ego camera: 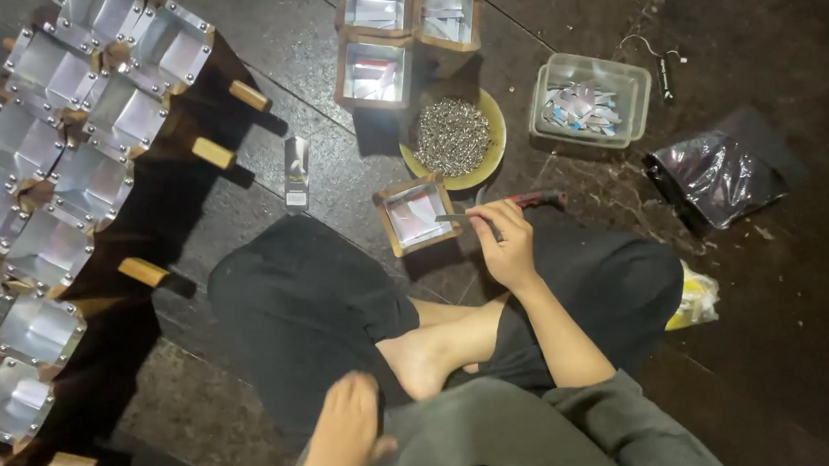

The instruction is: Assembling small wooden frames by manually attaching metal corner brackets using a hammer and tacks.

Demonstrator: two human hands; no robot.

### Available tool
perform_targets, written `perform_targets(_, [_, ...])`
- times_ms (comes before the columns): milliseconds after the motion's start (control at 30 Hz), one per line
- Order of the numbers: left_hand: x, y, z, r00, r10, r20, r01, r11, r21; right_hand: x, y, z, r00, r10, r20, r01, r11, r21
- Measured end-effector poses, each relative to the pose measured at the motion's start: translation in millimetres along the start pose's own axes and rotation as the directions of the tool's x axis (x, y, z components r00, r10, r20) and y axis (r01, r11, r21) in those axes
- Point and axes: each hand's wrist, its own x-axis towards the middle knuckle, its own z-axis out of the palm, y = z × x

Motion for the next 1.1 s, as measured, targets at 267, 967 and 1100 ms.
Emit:
perform_targets(267, [39, 67, -80, 0.782, -0.099, -0.615, -0.249, 0.855, -0.454, -5, 1, -5, 1.000, -0.015, 0.004, 0.015, 1.000, 0.000])
perform_targets(967, [214, 0, -82, 0.673, 0.134, -0.728, -0.357, 0.920, -0.161, -32, 26, 58, 0.999, 0.010, -0.051, -0.017, 0.990, -0.141])
perform_targets(1100, [224, -12, -63, 0.671, 0.136, -0.729, -0.408, 0.888, -0.210, -36, 34, 54, 1.000, 0.020, 0.008, -0.020, 0.999, -0.035])
